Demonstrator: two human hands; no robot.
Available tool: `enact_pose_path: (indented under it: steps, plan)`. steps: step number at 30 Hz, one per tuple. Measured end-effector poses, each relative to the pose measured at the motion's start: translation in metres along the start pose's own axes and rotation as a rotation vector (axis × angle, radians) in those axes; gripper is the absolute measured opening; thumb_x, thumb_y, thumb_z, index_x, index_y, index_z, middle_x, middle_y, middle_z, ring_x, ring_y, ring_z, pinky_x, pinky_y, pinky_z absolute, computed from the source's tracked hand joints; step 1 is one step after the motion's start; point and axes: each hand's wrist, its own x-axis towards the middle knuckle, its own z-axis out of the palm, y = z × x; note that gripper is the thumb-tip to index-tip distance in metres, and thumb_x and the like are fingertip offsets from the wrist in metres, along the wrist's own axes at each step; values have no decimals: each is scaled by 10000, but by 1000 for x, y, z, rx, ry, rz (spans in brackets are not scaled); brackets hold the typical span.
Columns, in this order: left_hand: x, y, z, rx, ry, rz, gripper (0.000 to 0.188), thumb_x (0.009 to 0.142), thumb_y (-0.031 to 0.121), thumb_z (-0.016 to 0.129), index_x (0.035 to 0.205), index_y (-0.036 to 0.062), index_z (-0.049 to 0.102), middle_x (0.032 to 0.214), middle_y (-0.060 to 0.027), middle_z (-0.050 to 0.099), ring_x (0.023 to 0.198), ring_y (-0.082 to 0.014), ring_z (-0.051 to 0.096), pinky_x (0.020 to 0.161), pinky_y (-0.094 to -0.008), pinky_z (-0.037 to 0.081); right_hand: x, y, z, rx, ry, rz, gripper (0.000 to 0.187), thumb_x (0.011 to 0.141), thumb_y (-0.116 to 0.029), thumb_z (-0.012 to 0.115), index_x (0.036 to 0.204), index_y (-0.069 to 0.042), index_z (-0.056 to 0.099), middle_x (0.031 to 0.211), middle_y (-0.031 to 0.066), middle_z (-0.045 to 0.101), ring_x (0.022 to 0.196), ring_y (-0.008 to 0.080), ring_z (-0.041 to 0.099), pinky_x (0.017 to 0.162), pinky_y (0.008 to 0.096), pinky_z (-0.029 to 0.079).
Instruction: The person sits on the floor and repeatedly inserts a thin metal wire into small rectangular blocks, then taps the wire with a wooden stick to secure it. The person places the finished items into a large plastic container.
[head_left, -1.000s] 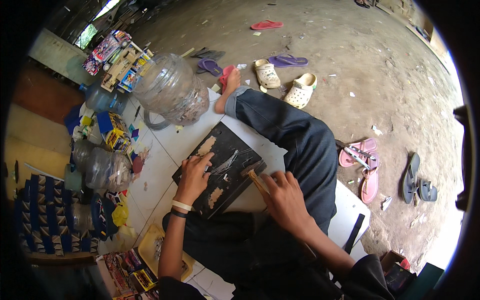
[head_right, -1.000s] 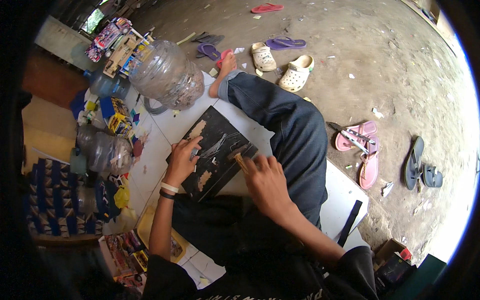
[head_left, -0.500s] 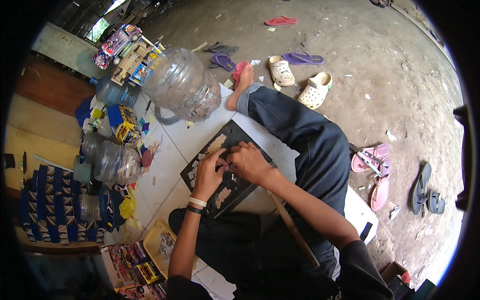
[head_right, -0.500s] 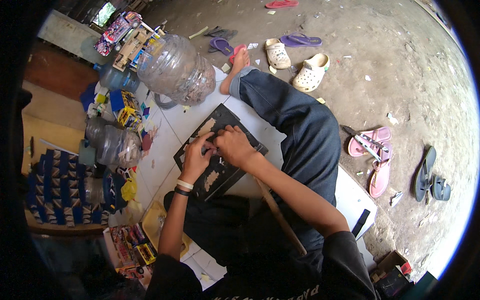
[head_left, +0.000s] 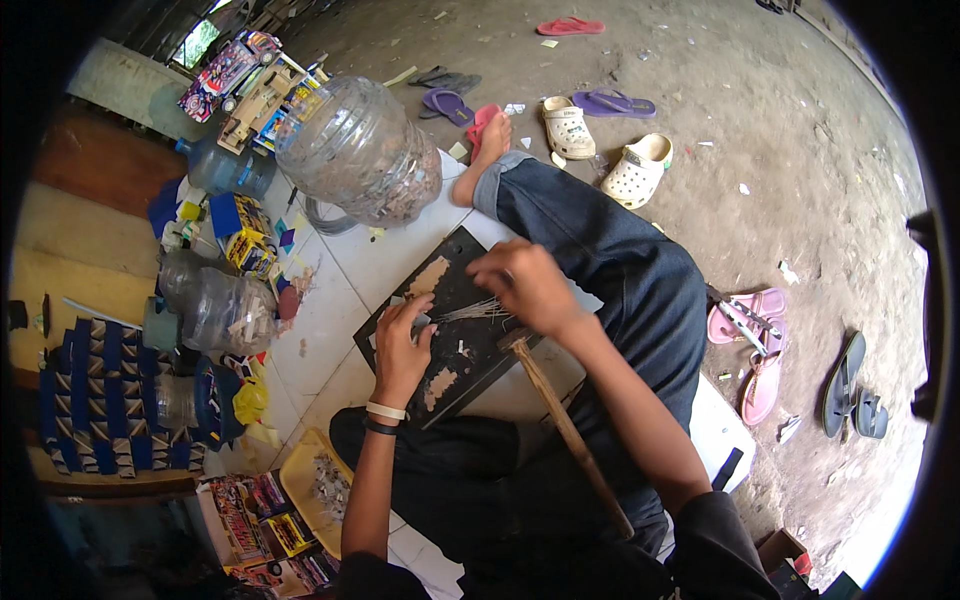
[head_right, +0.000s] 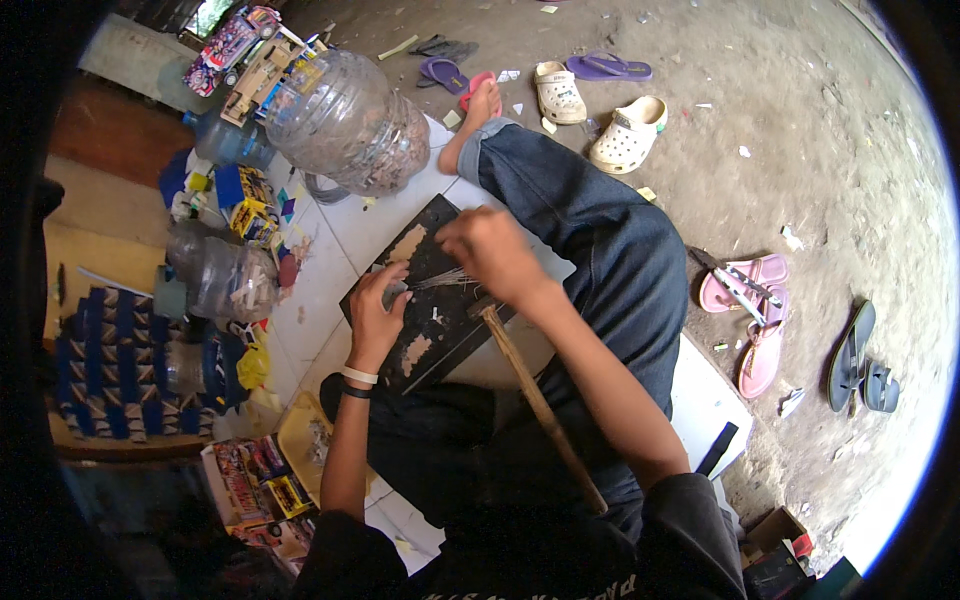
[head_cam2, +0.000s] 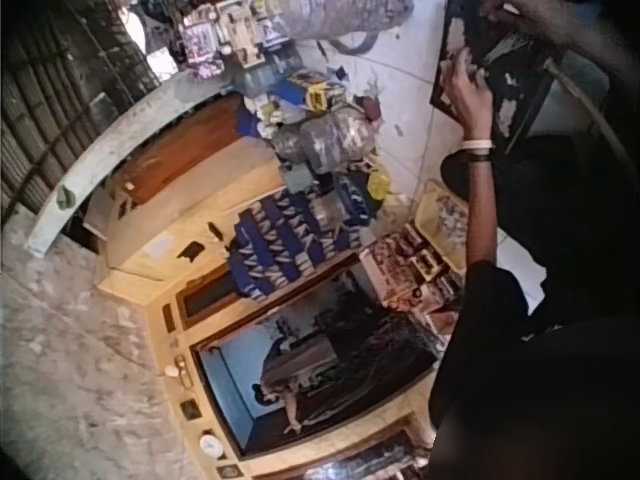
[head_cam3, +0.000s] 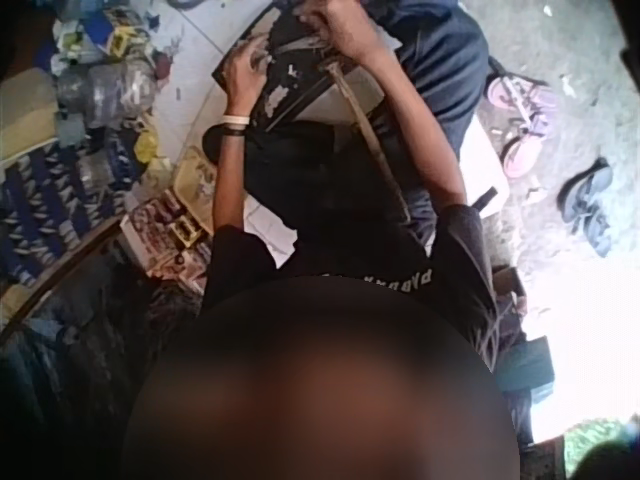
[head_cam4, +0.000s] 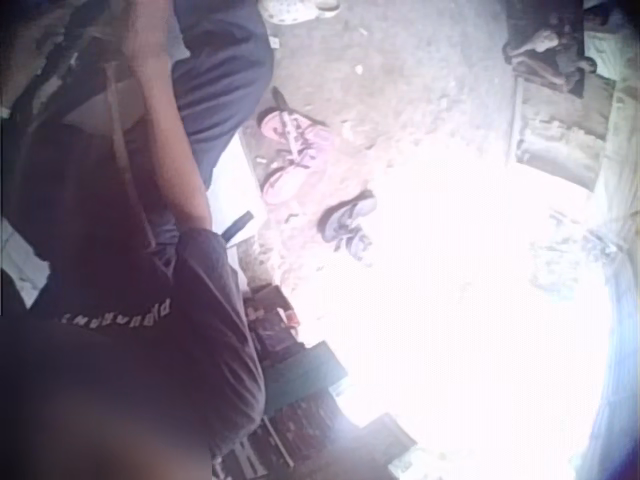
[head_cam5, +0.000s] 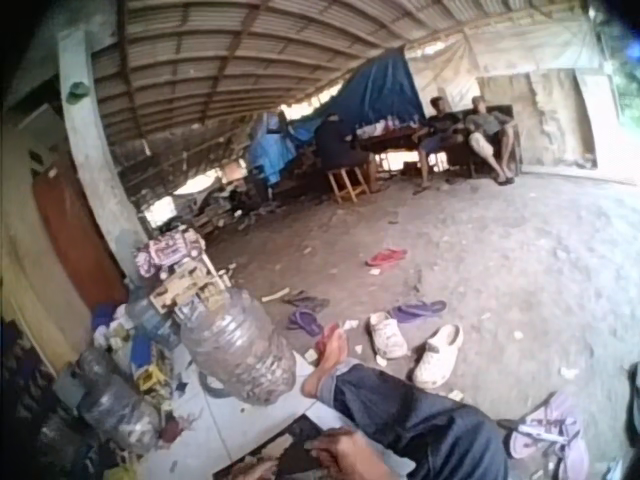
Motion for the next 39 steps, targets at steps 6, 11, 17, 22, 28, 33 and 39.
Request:
enact_pose_path:
  steps: [6,11,17,22,28,33,39]
  plan:
    - [-5,13,12,30,16,19,479,890,-68,771,1354,31,702,1317,-197,718,1206,-405,691,1067,-453,537,-10,27,-36,-64,194,376,220,975,-24,660,1131,34,804,1034,301,765,988,458,770,936,497,610]
    - [-4,22,27,80,17,-54,474,888,-111,759,1340,25,708,1245,-185,728,1127,-359,734,995,-427,573,-21,22,-28,-10,-114,383,286,904,-13,748,1183,36,794,1012,268,793,1008,426,786,940,450,620]
    - [11,32,40,-60,4,-4,416,888,-161,702,1273,-6,720,1070,-179,736,987,-351,748,877,-437,598,-16,13,-30,116,-212,409,254,795,82,804,1043,31,806,940,202,812,927,353,809,858,388,637]
    - [16,38,43,-78,-9,-10,439,883,-174,695,1284,4,726,1079,-174,748,964,-327,751,862,-418,602,-18,9,-13,58,-134,244,199,808,87,811,1001,44,782,907,186,815,870,281,825,817,366,645]
    - [20,45,34,-46,10,58,497,885,-92,744,1360,41,691,1150,-155,727,1104,-366,708,995,-467,555,-13,16,-27,162,-43,282,262,763,95,816,1014,20,814,917,206,809,874,355,808,823,396,638]
    - [25,50,31,-104,-93,130,561,871,-74,778,1407,54,673,1182,-152,719,1141,-372,691,1028,-462,538,-16,15,-27,41,-195,289,268,770,57,837,1033,13,813,956,222,804,943,379,799,867,430,632]
    - [26,45,40,-170,-125,36,578,852,-64,828,1399,45,678,1152,-138,732,1070,-323,704,973,-435,558,-12,7,-22,-42,-225,149,204,811,-38,842,1014,-44,819,963,221,791,960,415,773,864,495,620]
